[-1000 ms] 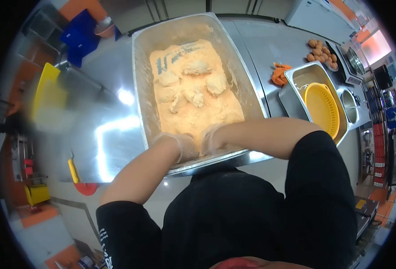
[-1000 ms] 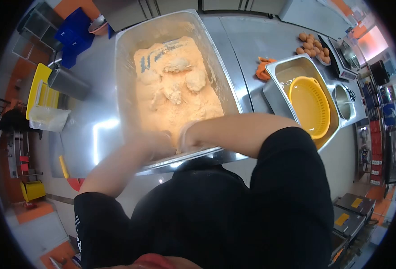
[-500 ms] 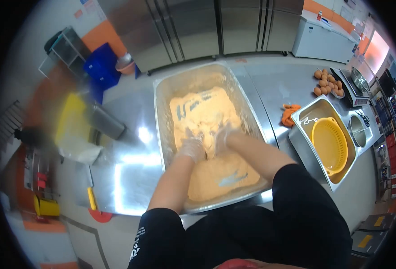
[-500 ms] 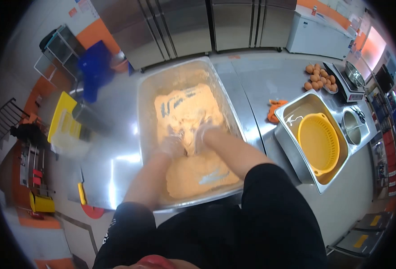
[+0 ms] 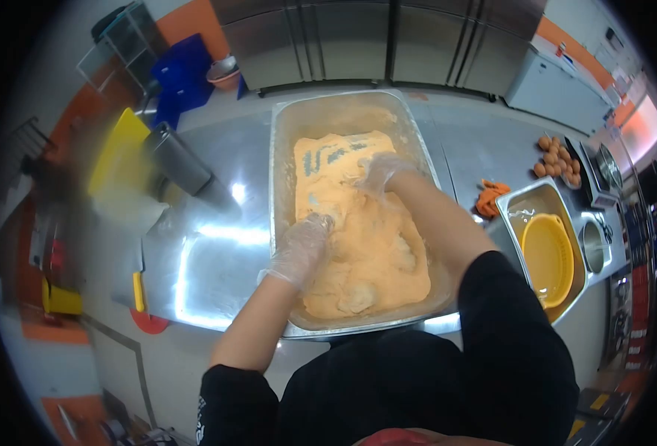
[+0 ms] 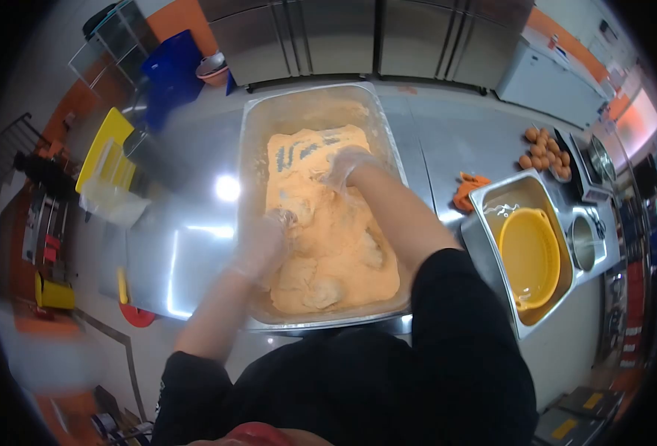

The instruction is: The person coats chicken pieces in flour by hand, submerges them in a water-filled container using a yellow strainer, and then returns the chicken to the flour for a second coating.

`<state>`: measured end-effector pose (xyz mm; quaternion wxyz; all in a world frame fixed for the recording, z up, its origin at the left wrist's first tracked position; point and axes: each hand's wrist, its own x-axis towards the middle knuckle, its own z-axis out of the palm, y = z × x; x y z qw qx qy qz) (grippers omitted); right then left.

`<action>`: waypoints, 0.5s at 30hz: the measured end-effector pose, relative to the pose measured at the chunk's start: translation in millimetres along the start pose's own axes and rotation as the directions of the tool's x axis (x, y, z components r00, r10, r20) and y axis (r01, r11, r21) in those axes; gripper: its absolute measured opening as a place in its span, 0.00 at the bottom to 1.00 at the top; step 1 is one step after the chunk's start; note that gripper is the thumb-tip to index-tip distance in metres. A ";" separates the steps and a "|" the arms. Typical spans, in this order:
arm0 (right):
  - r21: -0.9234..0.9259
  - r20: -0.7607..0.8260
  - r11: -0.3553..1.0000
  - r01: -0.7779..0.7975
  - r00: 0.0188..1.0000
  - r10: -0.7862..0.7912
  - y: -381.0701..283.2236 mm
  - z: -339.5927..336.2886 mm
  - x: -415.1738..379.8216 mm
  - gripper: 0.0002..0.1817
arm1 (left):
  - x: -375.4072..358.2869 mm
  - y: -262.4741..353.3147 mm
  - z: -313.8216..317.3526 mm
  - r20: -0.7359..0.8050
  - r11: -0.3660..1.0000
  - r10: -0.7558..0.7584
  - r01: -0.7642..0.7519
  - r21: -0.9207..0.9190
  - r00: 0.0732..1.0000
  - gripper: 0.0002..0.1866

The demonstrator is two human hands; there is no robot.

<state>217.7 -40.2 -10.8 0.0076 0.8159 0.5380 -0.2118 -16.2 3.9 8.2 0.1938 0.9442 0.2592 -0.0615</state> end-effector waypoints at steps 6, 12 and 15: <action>0.011 0.147 0.986 0.167 0.975 -0.167 -49.8 49.3 28.4 0.26 | 14.2 -24.9 15.6 -0.282 0.988 -0.080 0.038 -0.150 0.956 0.10; -0.105 0.368 0.945 0.309 0.895 -0.252 -32.1 30.0 -0.1 0.28 | 16.7 -31.0 21.0 -0.307 0.996 -0.035 0.010 -0.083 0.951 0.12; -0.057 0.115 0.998 -0.023 0.993 0.029 1.2 11.3 41.6 0.32 | 19.8 -29.7 16.6 -0.190 0.982 -0.045 0.008 -0.191 0.981 0.14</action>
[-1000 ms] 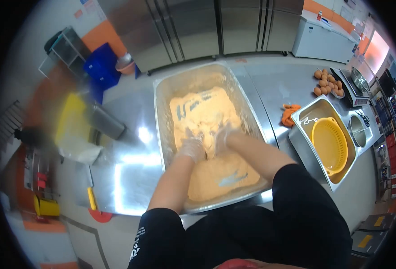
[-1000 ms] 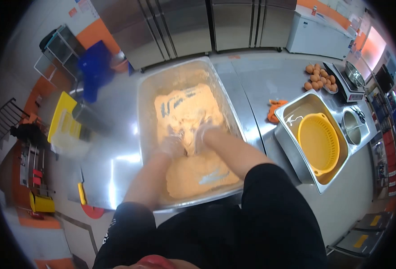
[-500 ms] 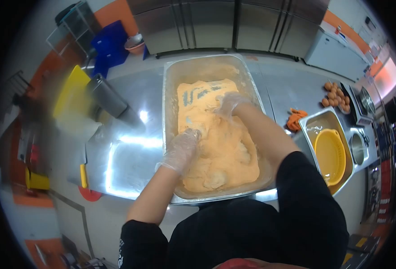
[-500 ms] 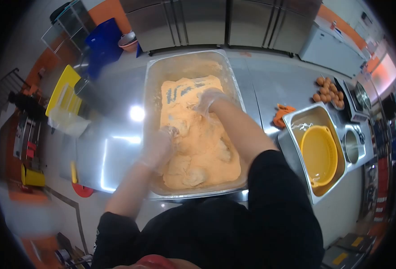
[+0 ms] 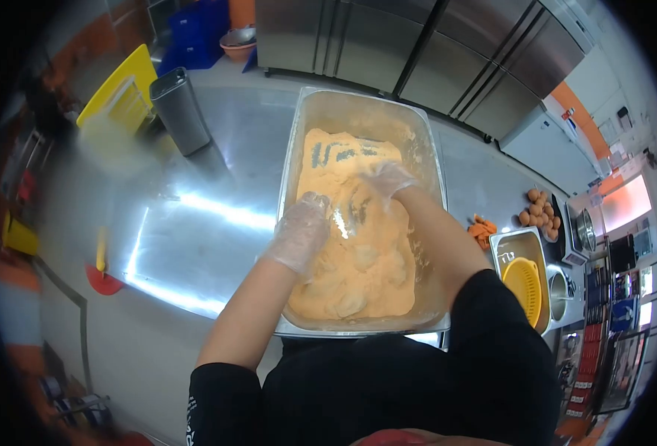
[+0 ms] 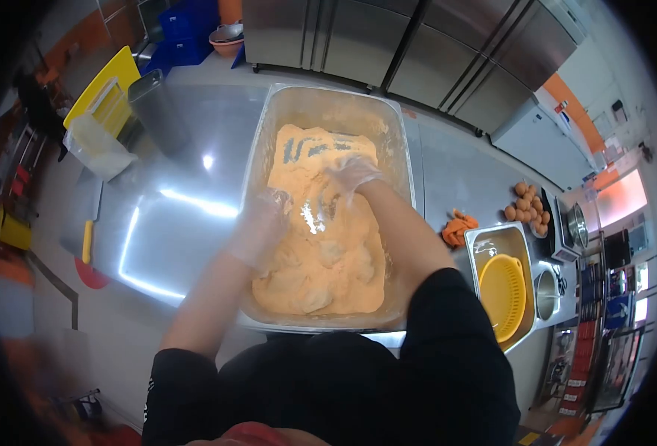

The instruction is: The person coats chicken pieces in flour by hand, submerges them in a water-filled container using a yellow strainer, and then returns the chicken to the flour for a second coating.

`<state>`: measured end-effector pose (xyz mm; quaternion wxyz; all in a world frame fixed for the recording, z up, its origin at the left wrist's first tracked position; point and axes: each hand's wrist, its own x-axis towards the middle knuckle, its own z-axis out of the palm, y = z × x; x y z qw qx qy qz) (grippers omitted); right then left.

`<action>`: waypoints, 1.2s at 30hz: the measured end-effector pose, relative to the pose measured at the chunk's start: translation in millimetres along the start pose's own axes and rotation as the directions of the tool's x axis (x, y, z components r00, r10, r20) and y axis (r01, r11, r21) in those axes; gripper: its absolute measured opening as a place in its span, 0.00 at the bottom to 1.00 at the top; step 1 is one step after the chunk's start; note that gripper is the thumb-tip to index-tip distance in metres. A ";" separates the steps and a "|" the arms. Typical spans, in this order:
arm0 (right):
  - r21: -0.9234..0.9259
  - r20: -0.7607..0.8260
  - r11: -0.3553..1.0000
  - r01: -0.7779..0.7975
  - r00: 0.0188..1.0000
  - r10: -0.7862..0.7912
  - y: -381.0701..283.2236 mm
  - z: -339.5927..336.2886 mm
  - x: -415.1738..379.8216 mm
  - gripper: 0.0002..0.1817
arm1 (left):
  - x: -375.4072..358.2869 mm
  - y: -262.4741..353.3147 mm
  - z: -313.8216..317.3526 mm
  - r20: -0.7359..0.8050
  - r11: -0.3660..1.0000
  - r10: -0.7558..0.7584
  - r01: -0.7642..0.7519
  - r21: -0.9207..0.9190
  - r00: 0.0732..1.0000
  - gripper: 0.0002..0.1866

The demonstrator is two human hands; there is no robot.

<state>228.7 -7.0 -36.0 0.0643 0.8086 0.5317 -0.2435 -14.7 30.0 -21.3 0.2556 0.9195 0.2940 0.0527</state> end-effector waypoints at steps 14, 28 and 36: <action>-0.250 -0.221 0.942 0.222 0.934 -0.279 -53.4 18.5 38.4 0.32 | -4.4 -4.0 4.4 -0.050 0.996 0.090 -0.090 -0.009 0.995 0.16; 0.270 0.041 0.905 0.330 0.935 -0.353 -80.5 70.8 63.6 0.23 | -15.2 -2.9 -12.5 -0.272 0.951 0.143 -0.208 -0.230 0.952 0.23; 0.101 0.264 0.836 0.539 0.796 -0.545 -99.8 85.9 -47.7 0.20 | -13.9 -4.3 -0.1 -0.312 0.955 -0.113 0.016 -0.295 0.943 0.26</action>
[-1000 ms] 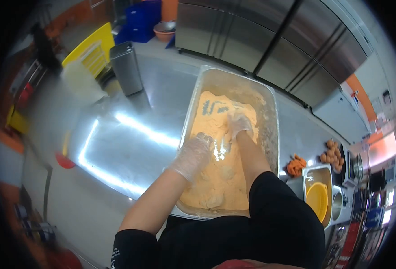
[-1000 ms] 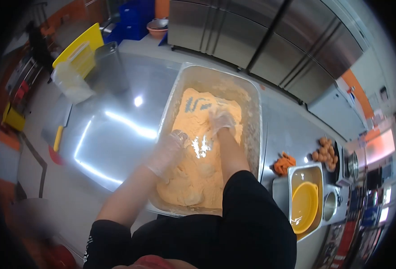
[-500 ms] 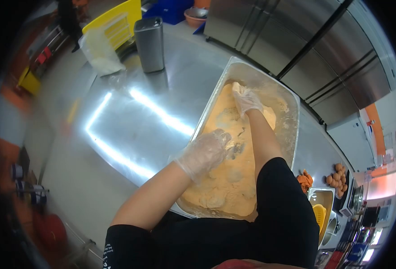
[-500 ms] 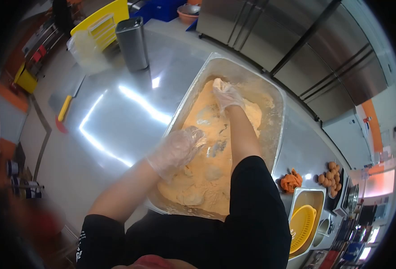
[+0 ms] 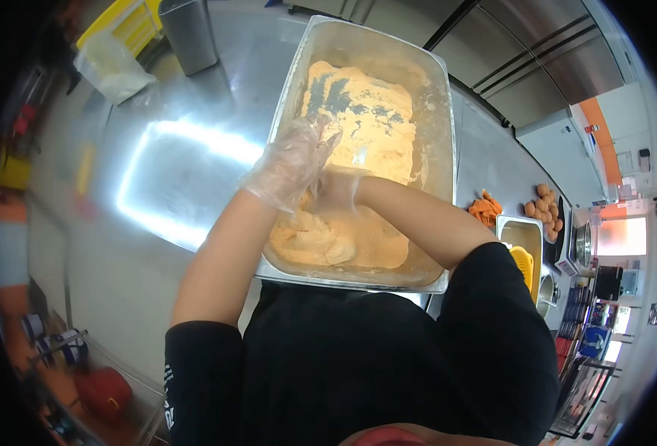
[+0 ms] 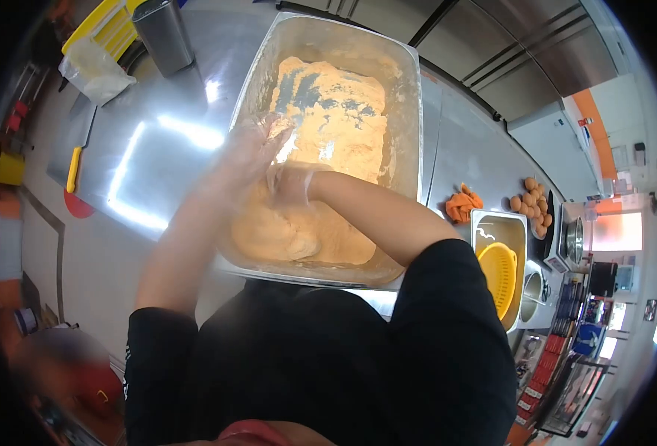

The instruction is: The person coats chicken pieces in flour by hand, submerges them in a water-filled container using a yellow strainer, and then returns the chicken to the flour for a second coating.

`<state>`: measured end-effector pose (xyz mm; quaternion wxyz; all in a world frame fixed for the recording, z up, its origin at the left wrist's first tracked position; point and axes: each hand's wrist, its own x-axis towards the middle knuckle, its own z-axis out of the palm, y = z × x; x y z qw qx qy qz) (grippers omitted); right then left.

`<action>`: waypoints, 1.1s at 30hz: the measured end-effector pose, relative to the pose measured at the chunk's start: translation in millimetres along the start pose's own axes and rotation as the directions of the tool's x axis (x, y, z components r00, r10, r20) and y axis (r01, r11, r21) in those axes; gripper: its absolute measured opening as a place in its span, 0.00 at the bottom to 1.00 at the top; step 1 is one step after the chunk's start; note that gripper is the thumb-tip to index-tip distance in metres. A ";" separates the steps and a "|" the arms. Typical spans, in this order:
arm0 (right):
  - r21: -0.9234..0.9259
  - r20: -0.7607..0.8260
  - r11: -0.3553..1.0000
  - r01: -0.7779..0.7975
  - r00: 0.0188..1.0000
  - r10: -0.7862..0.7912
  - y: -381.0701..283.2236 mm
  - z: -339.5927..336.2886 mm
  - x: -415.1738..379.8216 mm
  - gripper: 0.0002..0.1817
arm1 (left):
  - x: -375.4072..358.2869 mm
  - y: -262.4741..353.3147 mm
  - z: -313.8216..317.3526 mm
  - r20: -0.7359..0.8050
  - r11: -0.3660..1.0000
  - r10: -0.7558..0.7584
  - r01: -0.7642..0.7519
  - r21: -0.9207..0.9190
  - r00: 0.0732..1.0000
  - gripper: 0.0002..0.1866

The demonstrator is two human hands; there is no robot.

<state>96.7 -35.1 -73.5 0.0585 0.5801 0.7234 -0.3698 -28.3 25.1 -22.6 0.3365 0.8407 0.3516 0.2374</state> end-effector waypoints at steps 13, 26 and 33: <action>-0.090 0.193 0.991 0.103 0.978 -0.084 -24.1 48.1 -23.4 0.29 | 7.9 -9.3 4.8 0.138 0.968 0.124 -0.150 0.199 0.983 0.27; 0.178 -0.061 0.975 -0.134 0.987 0.147 -40.7 14.8 -0.6 0.15 | 1.6 -19.0 6.6 0.126 0.942 0.300 -0.315 0.117 0.946 0.29; -0.243 0.154 0.970 0.023 0.988 0.015 -70.6 18.8 -55.3 0.11 | 9.5 7.1 -9.1 0.331 0.970 0.008 -0.088 0.226 0.944 0.29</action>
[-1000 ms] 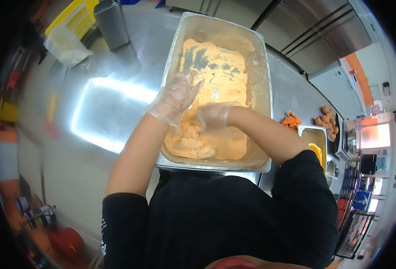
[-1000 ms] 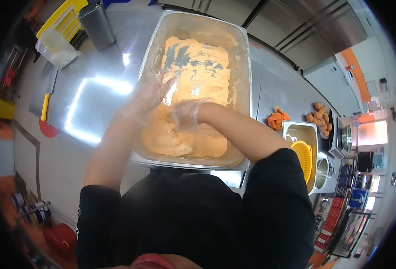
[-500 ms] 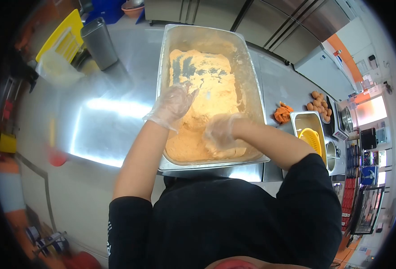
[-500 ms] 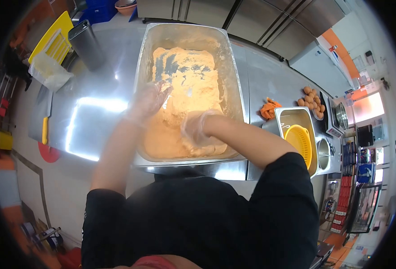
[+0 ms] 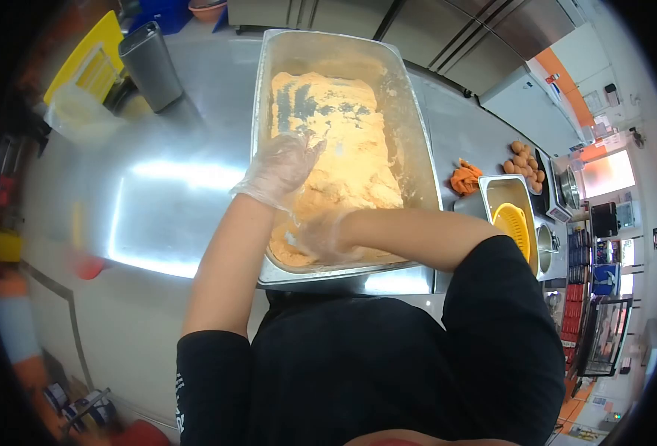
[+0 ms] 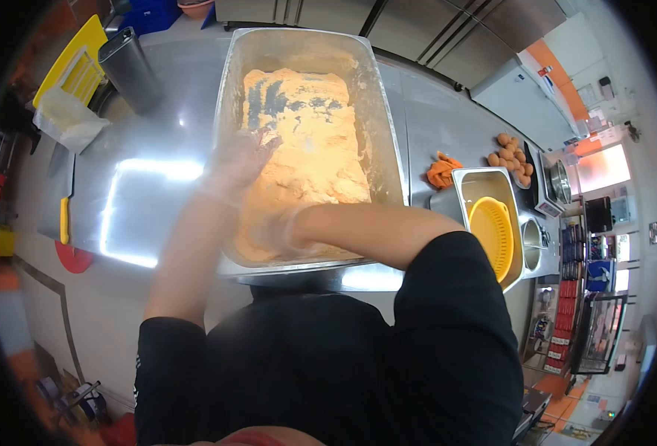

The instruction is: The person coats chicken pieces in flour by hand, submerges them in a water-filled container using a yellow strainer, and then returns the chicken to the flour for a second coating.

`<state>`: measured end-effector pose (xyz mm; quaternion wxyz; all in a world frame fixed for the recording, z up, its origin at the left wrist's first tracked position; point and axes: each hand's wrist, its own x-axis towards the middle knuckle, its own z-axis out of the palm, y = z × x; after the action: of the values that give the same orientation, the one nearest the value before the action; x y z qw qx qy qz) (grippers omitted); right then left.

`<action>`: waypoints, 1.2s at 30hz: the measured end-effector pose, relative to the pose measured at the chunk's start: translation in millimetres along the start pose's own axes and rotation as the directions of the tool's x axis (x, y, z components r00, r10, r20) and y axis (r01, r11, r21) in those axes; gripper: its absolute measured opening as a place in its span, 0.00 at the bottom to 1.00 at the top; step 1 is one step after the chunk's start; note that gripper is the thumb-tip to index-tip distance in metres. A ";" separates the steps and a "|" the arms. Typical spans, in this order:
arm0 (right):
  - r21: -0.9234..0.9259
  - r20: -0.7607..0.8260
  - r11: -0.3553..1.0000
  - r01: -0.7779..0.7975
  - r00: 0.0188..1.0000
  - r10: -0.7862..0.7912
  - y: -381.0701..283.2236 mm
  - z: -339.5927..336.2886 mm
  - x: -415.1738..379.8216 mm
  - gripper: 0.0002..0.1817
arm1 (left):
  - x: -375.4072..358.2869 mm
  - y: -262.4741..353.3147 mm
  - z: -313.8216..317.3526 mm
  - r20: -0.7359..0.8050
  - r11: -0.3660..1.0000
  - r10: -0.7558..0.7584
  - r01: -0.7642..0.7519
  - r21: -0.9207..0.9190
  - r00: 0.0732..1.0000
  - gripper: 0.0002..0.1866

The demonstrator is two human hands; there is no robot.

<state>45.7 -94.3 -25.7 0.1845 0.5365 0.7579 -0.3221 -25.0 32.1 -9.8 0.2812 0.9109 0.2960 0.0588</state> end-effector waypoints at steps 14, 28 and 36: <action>0.404 -0.109 0.706 -0.581 0.736 0.668 69.5 30.6 -49.7 0.46 | -13.6 48.6 78.4 0.538 0.974 -0.128 0.003 0.227 0.833 0.54; 0.031 0.147 0.902 -0.431 0.894 0.422 45.0 1.6 -123.9 0.22 | -43.2 70.3 2.3 0.799 0.772 -0.259 -0.381 0.509 0.543 0.30; -0.373 0.195 0.914 0.161 0.976 -0.093 68.5 57.2 -21.7 0.18 | -41.1 65.5 47.8 0.635 0.947 -0.316 0.275 0.166 0.705 0.37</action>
<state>113.4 -133.7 -73.5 0.3302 0.4090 0.8209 -0.2231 -12.3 -57.9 -11.5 0.3455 0.8220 0.3225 -0.3176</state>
